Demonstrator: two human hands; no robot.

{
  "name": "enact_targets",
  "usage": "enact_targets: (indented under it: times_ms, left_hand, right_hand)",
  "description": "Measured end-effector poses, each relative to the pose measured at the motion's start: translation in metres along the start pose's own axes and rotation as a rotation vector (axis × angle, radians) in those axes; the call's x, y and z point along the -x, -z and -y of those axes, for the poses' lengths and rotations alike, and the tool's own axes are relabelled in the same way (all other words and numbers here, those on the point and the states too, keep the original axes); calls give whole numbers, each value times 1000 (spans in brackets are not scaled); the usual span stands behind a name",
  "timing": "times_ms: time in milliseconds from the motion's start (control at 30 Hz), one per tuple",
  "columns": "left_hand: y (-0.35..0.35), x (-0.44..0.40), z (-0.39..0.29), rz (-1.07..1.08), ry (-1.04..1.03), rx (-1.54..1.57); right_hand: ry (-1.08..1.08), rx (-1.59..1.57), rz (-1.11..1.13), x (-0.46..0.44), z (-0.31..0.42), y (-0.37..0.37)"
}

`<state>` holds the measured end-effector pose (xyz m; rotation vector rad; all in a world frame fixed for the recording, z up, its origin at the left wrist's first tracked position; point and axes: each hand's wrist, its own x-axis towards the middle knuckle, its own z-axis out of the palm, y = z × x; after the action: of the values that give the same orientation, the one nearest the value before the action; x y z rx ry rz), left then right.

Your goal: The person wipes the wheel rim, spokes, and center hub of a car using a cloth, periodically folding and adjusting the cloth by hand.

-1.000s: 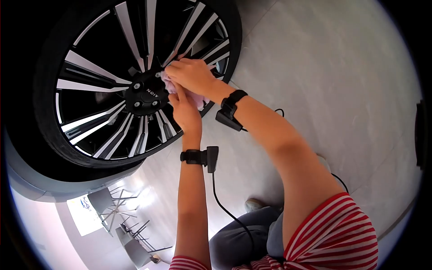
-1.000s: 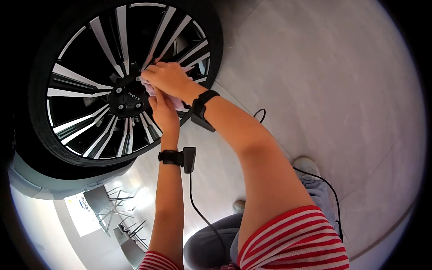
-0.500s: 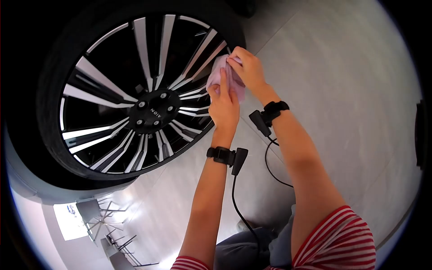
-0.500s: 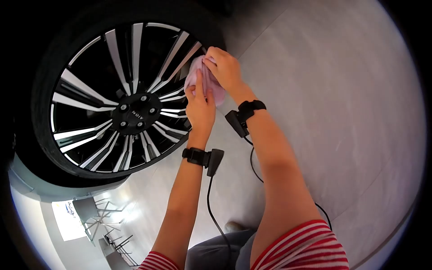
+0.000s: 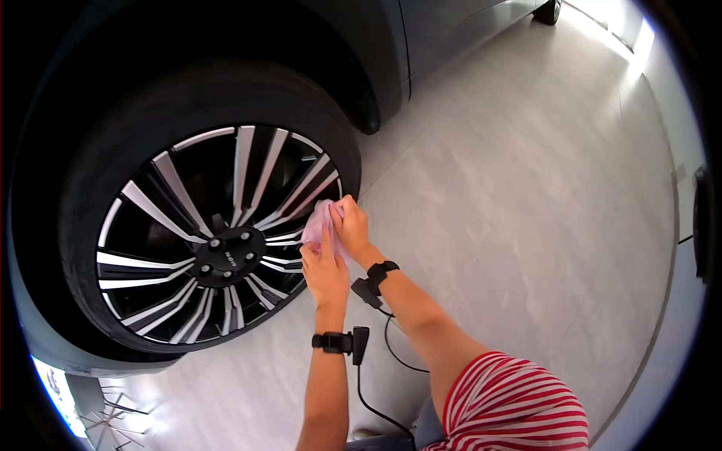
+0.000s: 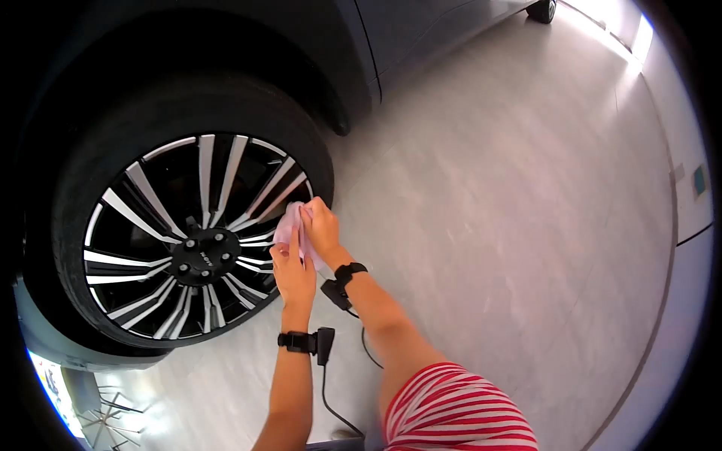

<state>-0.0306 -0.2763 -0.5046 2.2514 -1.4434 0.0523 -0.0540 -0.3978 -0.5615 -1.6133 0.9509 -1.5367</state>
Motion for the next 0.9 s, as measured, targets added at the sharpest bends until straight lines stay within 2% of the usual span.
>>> enact_targets:
  times_ms: [100, 200, 233, 333, 367, 467, 500, 533, 600, 667, 733, 800, 867, 900]
  left_hand:
    - [38, -8, -7, -185, -98, -36]
    - [85, -13, -17, -234, -91, -41]
    - [101, -15, -20, -264, -61, 222]
    - [135, -12, -28, -391, -49, 400]
    - [143, -12, -29, -460, -108, 372]
    - [175, -1, -38, -398, 15, 90]
    - [186, 2, -41, -328, 127, 78]
    - [189, 2, -33, -316, 107, 110]
    - [204, 0, -24, -391, -120, 492]
    - [215, 3, -25, -374, -248, 480]
    - [218, 10, -25, -139, -231, 605]
    - [201, 15, -14, -91, -238, 525]
    - [187, 25, -10, 157, -97, 483]
    - [182, 30, -10, 205, -98, 433]
  right_hand:
    - [105, -77, 119, -11, 31, -7]
    - [269, -103, 90, -20, 66, 2]
    - [391, -79, 69, -26, 74, 7]
    - [529, -181, 0, -48, 121, 28]
    - [577, -200, -48, -55, 142, 34]
    - [682, -249, -127, -68, 203, 50]
    - [681, -270, -87, -72, 216, 53]
    - [677, -290, -52, -74, 226, 56]
    - [509, -309, 235, -72, 244, 65]
    - [336, -325, 471, -64, 256, 73]
    - [254, -324, 568, -57, 253, 76]
    - [225, -166, 786, -62, 253, 89]
    - [161, -53, 955, -62, 252, 99]
    - [114, -17, 1036, -61, 252, 103]
